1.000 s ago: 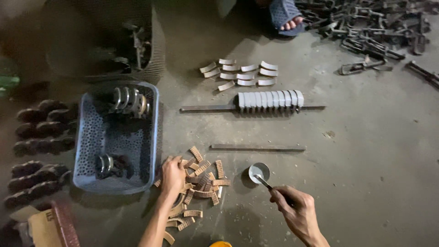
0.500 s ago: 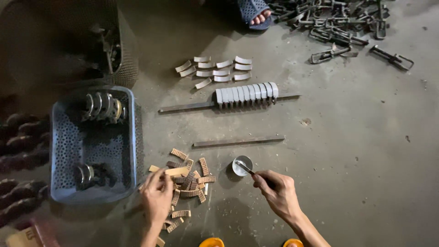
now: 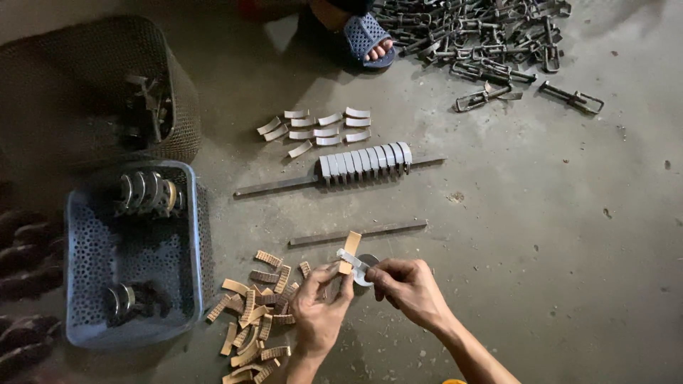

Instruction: Applying white paste to curved metal plates and stacking them onto a metal rod

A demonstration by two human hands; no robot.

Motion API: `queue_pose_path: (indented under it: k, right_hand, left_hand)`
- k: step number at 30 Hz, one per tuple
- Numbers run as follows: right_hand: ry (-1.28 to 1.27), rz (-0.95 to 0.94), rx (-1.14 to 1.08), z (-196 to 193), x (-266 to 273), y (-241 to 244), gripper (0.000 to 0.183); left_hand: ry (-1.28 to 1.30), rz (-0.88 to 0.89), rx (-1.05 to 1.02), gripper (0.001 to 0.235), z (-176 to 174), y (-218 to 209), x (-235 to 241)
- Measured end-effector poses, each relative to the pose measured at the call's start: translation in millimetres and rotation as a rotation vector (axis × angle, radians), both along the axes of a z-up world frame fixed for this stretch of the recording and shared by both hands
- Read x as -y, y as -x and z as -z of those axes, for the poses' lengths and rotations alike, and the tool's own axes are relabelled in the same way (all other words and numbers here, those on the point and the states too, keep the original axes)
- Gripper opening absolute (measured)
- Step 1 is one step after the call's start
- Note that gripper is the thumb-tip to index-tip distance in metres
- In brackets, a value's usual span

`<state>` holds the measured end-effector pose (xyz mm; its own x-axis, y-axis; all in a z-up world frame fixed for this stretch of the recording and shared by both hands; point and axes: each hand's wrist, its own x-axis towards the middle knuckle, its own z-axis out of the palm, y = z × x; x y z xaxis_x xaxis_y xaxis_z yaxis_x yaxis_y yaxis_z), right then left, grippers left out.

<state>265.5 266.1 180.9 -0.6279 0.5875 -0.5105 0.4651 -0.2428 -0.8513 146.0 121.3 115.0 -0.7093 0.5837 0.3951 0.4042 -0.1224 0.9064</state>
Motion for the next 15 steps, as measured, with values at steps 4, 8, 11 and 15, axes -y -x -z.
queue_pose_path:
  k: [4,8,11,15]
  right_hand:
    - [-0.081,-0.011,0.095,1,-6,1,0.019]
    - [-0.484,0.047,0.057,-2,-4,-5,0.021]
    - [-0.625,-0.045,-0.161,0,5,-10,0.007]
    - [-0.622,-0.063,-0.107,11,7,-8,0.011]
  left_hand:
    - [0.106,-0.039,0.0,0.028,-9,-3,1]
    - [0.125,-0.111,-0.055,0.032,10,-4,6]
    - [0.082,-0.063,-0.093,0.027,12,-3,3]
    - [0.089,-0.014,-0.149,0.026,8,-5,2]
